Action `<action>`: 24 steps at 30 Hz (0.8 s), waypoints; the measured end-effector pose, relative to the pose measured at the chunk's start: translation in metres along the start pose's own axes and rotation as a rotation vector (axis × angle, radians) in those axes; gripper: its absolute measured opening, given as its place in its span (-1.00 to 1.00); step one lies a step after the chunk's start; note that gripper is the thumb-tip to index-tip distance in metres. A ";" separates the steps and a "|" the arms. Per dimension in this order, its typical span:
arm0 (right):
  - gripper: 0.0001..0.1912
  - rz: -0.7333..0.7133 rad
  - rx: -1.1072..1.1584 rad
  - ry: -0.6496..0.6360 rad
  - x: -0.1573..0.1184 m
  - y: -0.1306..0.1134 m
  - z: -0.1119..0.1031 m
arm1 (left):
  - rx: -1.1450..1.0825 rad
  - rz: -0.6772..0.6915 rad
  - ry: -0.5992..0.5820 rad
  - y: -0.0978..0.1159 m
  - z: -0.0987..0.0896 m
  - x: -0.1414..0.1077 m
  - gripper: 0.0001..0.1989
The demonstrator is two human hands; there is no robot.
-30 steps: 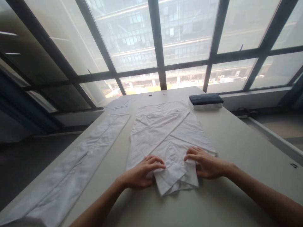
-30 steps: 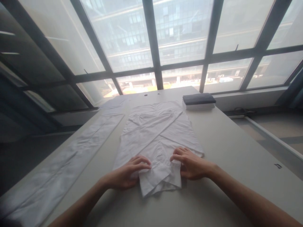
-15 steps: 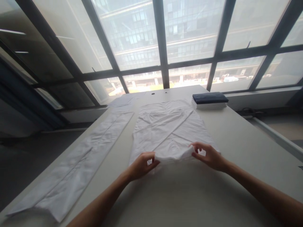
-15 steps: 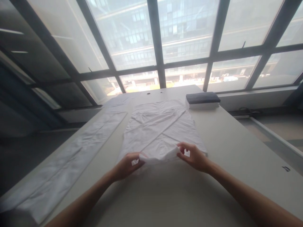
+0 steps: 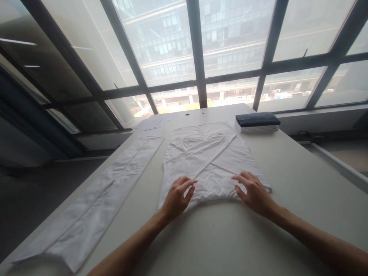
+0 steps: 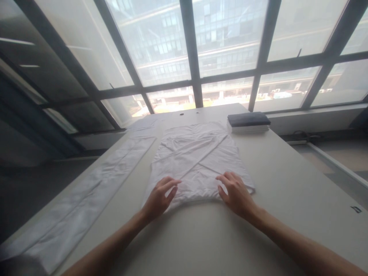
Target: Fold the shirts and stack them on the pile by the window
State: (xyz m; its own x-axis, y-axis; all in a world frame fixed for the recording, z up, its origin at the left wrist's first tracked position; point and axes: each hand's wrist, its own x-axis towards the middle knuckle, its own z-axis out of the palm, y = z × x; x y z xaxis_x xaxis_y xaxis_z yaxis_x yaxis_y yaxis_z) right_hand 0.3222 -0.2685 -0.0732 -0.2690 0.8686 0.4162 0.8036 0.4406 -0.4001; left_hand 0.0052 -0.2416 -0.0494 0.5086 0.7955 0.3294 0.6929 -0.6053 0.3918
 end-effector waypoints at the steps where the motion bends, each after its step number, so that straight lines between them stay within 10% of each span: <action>1: -0.66 -0.051 -0.002 0.006 0.001 -0.004 -0.001 | 0.006 0.063 -0.047 0.002 -0.001 0.000 -0.64; 7: -0.35 -0.267 -0.065 -0.270 -0.004 -0.008 0.015 | 0.139 0.260 -0.441 -0.002 0.011 -0.005 -0.30; 24: -0.32 -0.115 -0.078 -0.397 -0.012 0.006 -0.005 | 0.255 0.179 -0.503 -0.012 0.006 -0.016 -0.20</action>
State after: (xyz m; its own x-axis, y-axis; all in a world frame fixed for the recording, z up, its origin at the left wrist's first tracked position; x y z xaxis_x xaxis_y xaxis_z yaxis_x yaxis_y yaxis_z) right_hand 0.3328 -0.2776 -0.0770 -0.5311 0.8412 0.1016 0.7897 0.5349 -0.3002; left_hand -0.0077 -0.2469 -0.0644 0.7656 0.6353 -0.1011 0.6433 -0.7547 0.1288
